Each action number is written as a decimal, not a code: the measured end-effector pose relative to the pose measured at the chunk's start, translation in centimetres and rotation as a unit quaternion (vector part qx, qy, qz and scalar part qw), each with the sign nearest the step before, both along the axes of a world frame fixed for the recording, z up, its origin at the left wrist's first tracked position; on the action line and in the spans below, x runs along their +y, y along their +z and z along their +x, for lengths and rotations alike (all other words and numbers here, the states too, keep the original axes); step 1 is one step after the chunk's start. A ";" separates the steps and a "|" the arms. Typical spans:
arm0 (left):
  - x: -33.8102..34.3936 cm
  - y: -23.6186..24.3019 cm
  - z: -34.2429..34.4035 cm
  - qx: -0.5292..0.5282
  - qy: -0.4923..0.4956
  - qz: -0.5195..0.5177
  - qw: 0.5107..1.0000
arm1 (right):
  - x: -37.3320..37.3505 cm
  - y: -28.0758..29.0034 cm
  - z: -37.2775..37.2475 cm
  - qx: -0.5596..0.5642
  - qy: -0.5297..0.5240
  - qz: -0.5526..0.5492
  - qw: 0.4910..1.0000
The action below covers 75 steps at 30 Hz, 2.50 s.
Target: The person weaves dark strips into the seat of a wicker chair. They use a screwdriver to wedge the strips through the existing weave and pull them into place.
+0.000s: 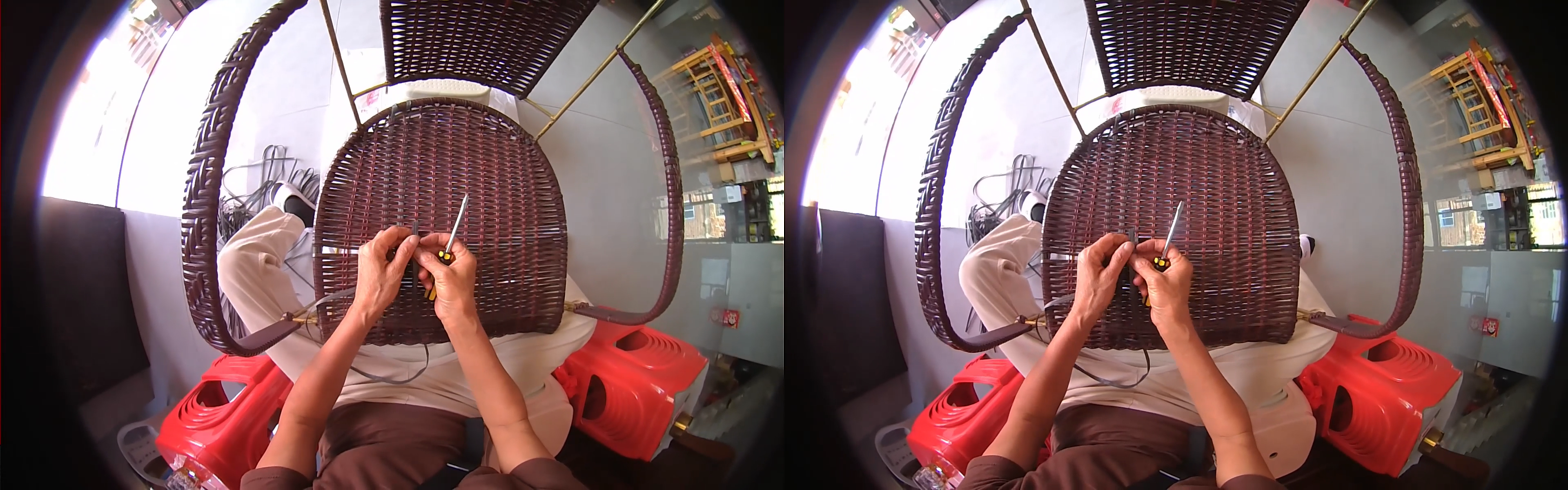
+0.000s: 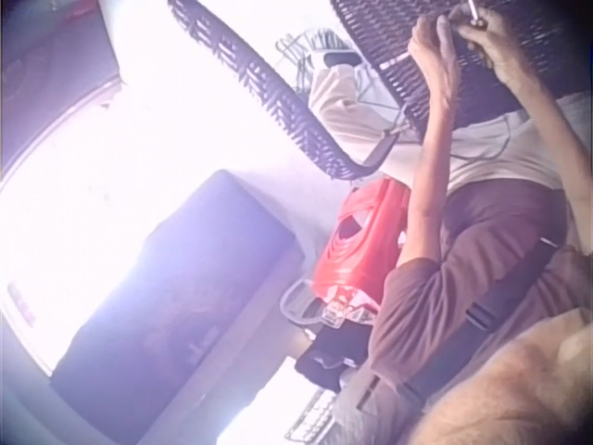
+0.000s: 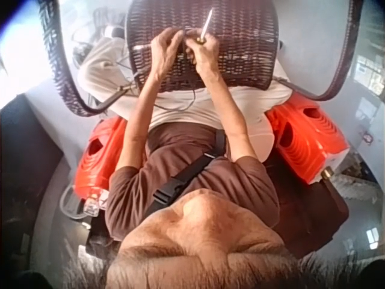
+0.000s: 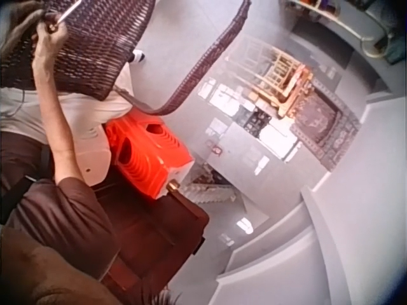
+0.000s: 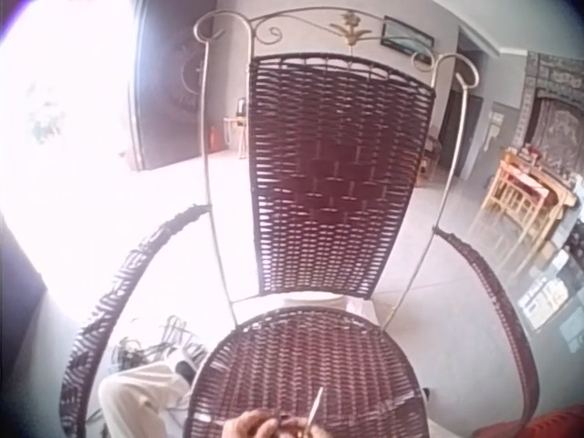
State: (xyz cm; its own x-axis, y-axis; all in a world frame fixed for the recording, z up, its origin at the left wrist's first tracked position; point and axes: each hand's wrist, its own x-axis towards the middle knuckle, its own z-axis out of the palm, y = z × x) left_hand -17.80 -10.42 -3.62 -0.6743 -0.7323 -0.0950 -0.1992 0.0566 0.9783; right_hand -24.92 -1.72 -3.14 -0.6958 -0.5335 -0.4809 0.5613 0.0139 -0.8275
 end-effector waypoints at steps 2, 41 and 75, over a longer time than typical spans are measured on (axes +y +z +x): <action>-0.3 -0.1 -0.1 -0.015 -0.006 0.001 1.000 | 0.3 0.0 -0.1 0.013 0.025 0.017 0.999; -1.2 -0.1 -0.8 -0.124 -0.037 0.133 0.983 | 4.0 1.4 -1.6 0.312 0.275 0.195 0.888; -0.7 -1.0 -1.5 -0.133 0.015 0.049 0.990 | 3.8 -2.3 1.0 0.587 0.076 0.157 0.791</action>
